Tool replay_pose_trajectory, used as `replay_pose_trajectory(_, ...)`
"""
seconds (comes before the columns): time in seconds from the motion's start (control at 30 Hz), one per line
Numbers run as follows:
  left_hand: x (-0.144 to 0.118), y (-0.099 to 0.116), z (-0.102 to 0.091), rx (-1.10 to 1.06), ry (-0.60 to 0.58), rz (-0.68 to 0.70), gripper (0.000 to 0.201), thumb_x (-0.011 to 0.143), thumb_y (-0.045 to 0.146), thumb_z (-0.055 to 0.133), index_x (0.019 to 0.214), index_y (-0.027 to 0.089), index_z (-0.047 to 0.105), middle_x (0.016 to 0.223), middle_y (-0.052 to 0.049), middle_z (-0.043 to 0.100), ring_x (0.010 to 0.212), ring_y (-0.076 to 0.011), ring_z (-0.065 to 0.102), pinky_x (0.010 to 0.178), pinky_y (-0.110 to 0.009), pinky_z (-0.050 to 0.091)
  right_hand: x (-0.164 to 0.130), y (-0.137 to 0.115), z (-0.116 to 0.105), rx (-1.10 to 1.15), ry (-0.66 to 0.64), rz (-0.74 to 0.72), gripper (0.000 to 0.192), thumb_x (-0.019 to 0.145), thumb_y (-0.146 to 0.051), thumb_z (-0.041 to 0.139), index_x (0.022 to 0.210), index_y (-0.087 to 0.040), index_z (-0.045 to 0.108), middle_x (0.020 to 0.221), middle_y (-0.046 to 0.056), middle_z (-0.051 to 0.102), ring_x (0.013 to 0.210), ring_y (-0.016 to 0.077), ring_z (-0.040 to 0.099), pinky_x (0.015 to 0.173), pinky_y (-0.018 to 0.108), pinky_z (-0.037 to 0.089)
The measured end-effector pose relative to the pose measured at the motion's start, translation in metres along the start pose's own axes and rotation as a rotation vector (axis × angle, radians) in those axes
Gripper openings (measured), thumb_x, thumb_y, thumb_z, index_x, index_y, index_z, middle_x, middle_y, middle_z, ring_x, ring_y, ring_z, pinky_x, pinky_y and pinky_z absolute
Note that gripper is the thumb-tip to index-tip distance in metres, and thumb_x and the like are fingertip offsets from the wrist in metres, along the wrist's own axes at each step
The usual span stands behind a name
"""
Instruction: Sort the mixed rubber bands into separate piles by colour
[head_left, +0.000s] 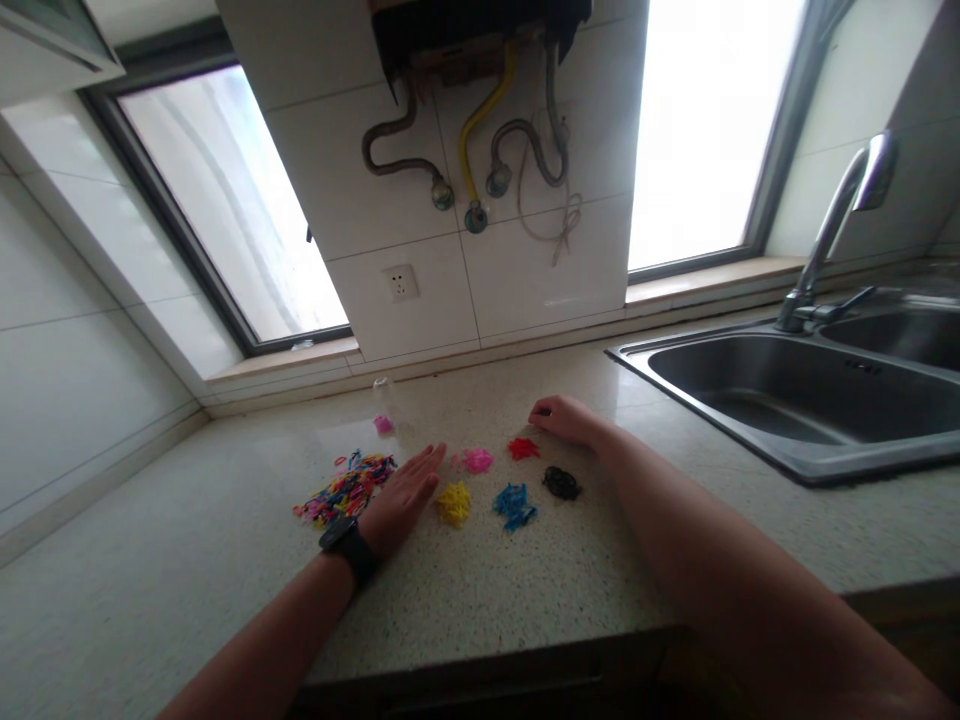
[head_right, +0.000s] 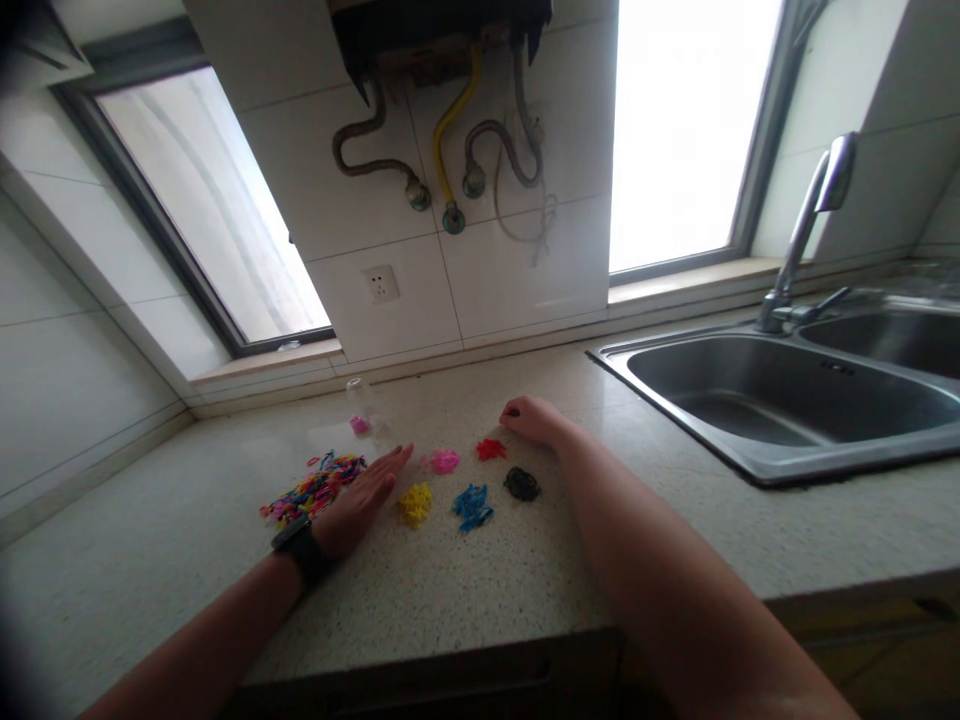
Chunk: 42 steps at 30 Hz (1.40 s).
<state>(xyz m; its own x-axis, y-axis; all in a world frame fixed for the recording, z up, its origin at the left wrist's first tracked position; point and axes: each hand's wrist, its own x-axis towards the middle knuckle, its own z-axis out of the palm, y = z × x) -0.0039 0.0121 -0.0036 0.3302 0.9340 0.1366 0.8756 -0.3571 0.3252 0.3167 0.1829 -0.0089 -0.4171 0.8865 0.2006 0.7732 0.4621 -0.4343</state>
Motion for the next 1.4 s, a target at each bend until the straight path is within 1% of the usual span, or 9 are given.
replay_pose_trajectory(0.1, -0.014, -0.001, 0.002, -0.003, 0.029, -0.041, 0.067, 0.102, 0.054, 0.011, 0.155, 0.016, 0.026, 0.159, -0.008, 0.029, 0.148, -0.0195, 0.024, 0.121, -0.040, 0.023, -0.003, 0.000, -0.002, 0.013, -0.010, -0.008, 0.026, 0.085, -0.036, 0.058, 0.095, -0.021, 0.077, 0.089, 0.006, 0.076, 0.078, 0.0198, 0.066, 0.067, 0.027, 0.045)
replay_pose_trajectory(0.23, -0.047, 0.005, 0.006, 0.149, -0.054, -0.037, 0.073, 0.100, 0.059, 0.020, 0.157, 0.014, 0.020, 0.160, -0.012, 0.022, 0.148, -0.0259, 0.022, 0.120, -0.046, 0.024, -0.005, -0.002, -0.004, 0.028, -0.020, -0.023, 0.026, 0.085, -0.035, 0.058, 0.095, -0.021, 0.077, 0.090, 0.007, 0.076, 0.080, 0.0202, 0.067, 0.070, 0.028, 0.046)
replay_pose_trajectory(0.37, -0.076, 0.011, 0.007, 0.210, -0.093, -0.044, 0.073, 0.099, 0.059, 0.025, 0.158, 0.018, 0.015, 0.162, -0.010, 0.013, 0.149, -0.0263, 0.016, 0.120, -0.047, 0.022, -0.009, -0.006, -0.004, 0.027, -0.006, -0.042, 0.026, 0.085, -0.035, 0.057, 0.094, -0.020, 0.076, 0.089, 0.007, 0.076, 0.080, 0.0204, 0.067, 0.071, 0.028, 0.046)
replay_pose_trajectory(0.53, -0.080, 0.019, -0.001, 0.190, -0.143, -0.048, 0.077, 0.097, 0.063, 0.029, 0.157, 0.017, 0.019, 0.162, -0.010, 0.012, 0.149, -0.0272, 0.015, 0.121, -0.047, 0.019, -0.018, -0.019, -0.001, 0.043, 0.072, -0.124, 0.025, 0.087, -0.035, 0.056, 0.097, -0.022, 0.075, 0.085, 0.004, 0.074, 0.074, 0.0175, 0.064, 0.068, 0.027, 0.045)
replay_pose_trajectory(0.77, -0.077, 0.022, -0.005, 0.145, -0.135, -0.036, 0.077, 0.097, 0.063, 0.028, 0.156, 0.014, 0.022, 0.162, -0.011, 0.014, 0.149, -0.0270, 0.015, 0.121, -0.045, 0.019, -0.027, -0.060, 0.000, 0.141, 0.169, -0.270, 0.022, 0.087, -0.028, 0.053, 0.097, -0.021, 0.071, 0.088, 0.005, 0.071, 0.073, 0.0160, 0.060, 0.070, 0.027, 0.045)
replay_pose_trajectory(1.1, -0.078, 0.021, -0.004, 0.132, -0.087, 0.020, 0.074, 0.097, 0.060, 0.032, 0.155, 0.014, 0.026, 0.161, -0.013, 0.022, 0.149, -0.0280, 0.020, 0.121, -0.045, 0.022, -0.035, -0.102, -0.001, 0.133, 0.114, -0.454, 0.019, 0.089, -0.023, 0.054, 0.100, -0.022, 0.070, 0.097, 0.006, 0.070, 0.088, 0.0176, 0.062, 0.082, 0.030, 0.047)
replay_pose_trajectory(1.23, -0.079, 0.022, -0.003, 0.132, -0.065, 0.088, 0.069, 0.098, 0.051, 0.038, 0.155, 0.015, 0.024, 0.159, -0.013, 0.029, 0.147, -0.0261, 0.026, 0.119, -0.044, 0.027, -0.034, -0.139, -0.001, 0.109, 0.098, -0.573, 0.019, 0.088, -0.020, 0.056, 0.100, -0.020, 0.070, 0.096, 0.006, 0.069, 0.087, 0.0172, 0.062, 0.083, 0.030, 0.046)
replay_pose_trajectory(1.3, -0.080, 0.021, -0.002, 0.129, -0.044, 0.093, 0.070, 0.098, 0.049, 0.039, 0.155, 0.013, 0.022, 0.158, -0.014, 0.030, 0.146, -0.0260, 0.028, 0.119, -0.044, 0.028, -0.029, -0.162, 0.005, 0.055, 0.045, -0.652, 0.018, 0.088, -0.019, 0.057, 0.100, -0.019, 0.071, 0.094, 0.006, 0.070, 0.086, 0.0170, 0.063, 0.081, 0.029, 0.045)
replay_pose_trajectory(1.4, -0.080, 0.020, 0.000, 0.136, -0.037, 0.095, 0.070, 0.098, 0.048, 0.040, 0.155, 0.011, 0.022, 0.158, -0.015, 0.031, 0.146, -0.0264, 0.028, 0.119, -0.044, 0.027, -0.014, -0.198, 0.021, -0.077, -0.072, -0.779, 0.019, 0.087, -0.018, 0.059, 0.101, -0.019, 0.071, 0.099, 0.007, 0.072, 0.092, 0.0190, 0.064, 0.082, 0.029, 0.044)
